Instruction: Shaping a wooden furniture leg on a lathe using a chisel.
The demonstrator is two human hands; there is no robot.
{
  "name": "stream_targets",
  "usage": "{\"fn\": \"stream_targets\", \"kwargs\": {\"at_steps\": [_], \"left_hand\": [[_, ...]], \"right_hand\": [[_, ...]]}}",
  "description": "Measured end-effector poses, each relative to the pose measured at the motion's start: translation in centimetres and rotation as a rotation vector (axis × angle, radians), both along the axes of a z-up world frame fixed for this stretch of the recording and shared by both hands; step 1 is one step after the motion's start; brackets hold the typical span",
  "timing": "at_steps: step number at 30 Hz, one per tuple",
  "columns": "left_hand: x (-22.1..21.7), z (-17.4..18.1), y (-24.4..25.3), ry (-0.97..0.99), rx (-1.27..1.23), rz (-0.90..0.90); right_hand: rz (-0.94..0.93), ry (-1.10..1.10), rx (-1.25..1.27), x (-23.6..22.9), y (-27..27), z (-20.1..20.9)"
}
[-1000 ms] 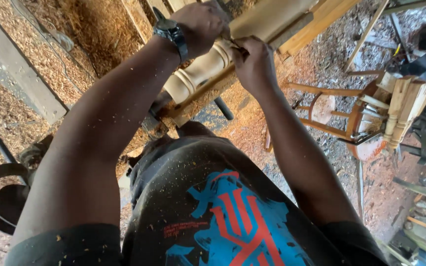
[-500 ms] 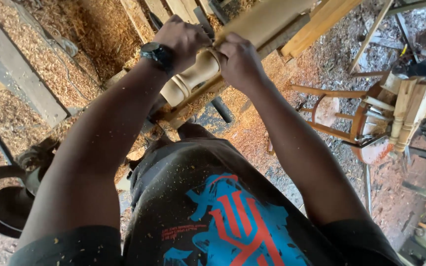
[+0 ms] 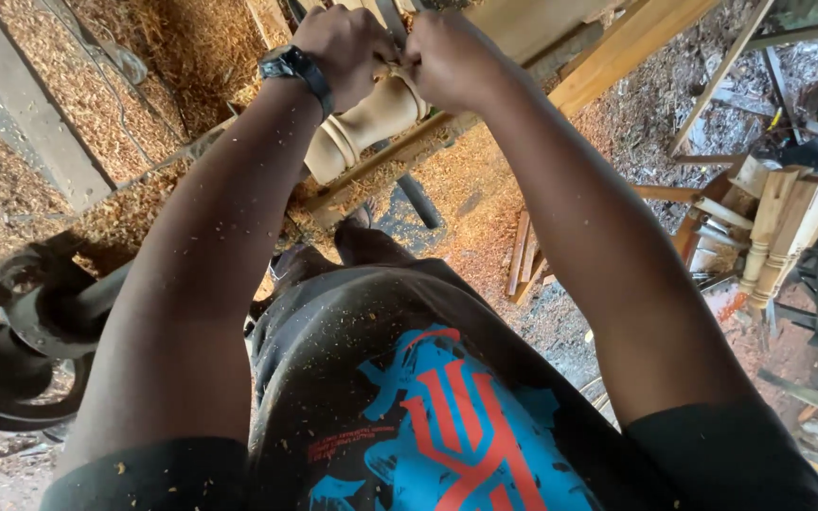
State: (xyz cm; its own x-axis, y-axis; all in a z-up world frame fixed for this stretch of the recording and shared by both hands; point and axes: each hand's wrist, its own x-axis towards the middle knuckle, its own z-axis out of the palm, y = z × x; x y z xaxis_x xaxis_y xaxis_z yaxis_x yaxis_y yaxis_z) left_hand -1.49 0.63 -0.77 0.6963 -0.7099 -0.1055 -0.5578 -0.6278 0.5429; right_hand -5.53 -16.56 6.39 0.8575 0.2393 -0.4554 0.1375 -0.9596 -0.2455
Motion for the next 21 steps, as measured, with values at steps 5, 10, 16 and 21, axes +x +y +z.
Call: {"fn": "stream_targets", "kwargs": {"at_steps": [5, 10, 16, 21], "left_hand": [[-0.6, 0.5, 0.0, 0.104, -0.074, 0.119], [-0.9, -0.7, 0.1, -0.043, -0.084, 0.055], [-1.3, -0.2, 0.0, -0.016, 0.016, 0.071], [-1.5, 0.3, 0.2, 0.062, -0.020, 0.139]], "right_hand": [[0.102, -0.036, 0.019, 1.3, -0.7, -1.0], [0.175, 0.026, -0.074, 2.0, 0.1, -1.2], [0.218, -0.003, -0.047, 2.1, 0.3, -0.6], [0.167, 0.089, -0.099, 2.2, 1.3, 0.9]]}}
